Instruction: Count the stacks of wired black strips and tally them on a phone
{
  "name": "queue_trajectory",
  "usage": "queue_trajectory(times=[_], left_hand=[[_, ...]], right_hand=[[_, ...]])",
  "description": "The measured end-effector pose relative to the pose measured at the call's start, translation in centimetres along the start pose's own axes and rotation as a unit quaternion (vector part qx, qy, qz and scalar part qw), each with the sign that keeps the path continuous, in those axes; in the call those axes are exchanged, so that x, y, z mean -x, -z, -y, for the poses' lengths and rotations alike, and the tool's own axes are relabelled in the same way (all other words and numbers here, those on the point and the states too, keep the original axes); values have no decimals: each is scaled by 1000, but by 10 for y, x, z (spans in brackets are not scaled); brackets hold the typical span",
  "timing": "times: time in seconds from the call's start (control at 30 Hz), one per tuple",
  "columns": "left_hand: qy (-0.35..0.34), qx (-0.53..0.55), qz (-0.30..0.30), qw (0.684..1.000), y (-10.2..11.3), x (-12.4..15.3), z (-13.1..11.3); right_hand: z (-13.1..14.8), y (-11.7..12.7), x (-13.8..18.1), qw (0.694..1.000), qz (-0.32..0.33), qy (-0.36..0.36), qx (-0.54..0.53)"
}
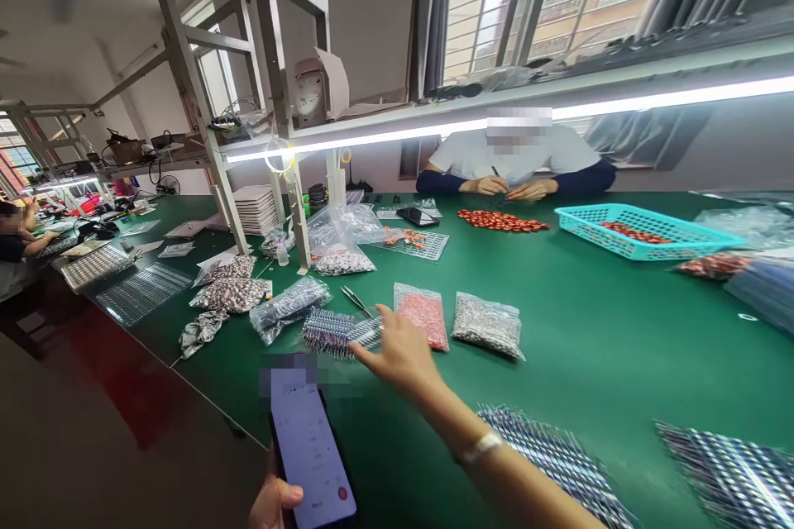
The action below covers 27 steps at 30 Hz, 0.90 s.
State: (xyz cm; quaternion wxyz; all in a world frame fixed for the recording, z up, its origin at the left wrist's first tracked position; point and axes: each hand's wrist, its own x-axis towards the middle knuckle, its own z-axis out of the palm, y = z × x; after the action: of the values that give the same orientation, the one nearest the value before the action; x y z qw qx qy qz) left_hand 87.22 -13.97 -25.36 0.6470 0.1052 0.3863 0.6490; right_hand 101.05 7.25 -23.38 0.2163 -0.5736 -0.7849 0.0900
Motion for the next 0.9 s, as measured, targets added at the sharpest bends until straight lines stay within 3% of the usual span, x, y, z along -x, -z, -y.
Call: queue_trajectory(times=[0.17,0.3,0.5,0.6,0.67,0.77,0.83,0.9], left_hand=[[-18,-12,30,999,-19,2,9],[-2,-21,75,997,-34,2,23],[-1,-18,108,994,-54,3,37],[6,-33,108,994,-66,7,40],[1,-38,123,992,-75,11,44],[6,-29,154,988,-86,17,55],[19,-20,169,985,-91,20,65],[32,-11,180,983,-93,21,72]], right_hand=[[-96,17,83,992,-55,-106,53],[-127,14,124,981,-60,-172,64],[-121,20,135,978,-87,-189,-15],[-100,29,145,968,-132,-151,-148],[-81,35,157,940,-120,-107,-301],[-56,45,175,850,-54,-77,-519],[-50,53,182,809,-26,-86,-580],[-51,59,179,800,-10,-110,-589]])
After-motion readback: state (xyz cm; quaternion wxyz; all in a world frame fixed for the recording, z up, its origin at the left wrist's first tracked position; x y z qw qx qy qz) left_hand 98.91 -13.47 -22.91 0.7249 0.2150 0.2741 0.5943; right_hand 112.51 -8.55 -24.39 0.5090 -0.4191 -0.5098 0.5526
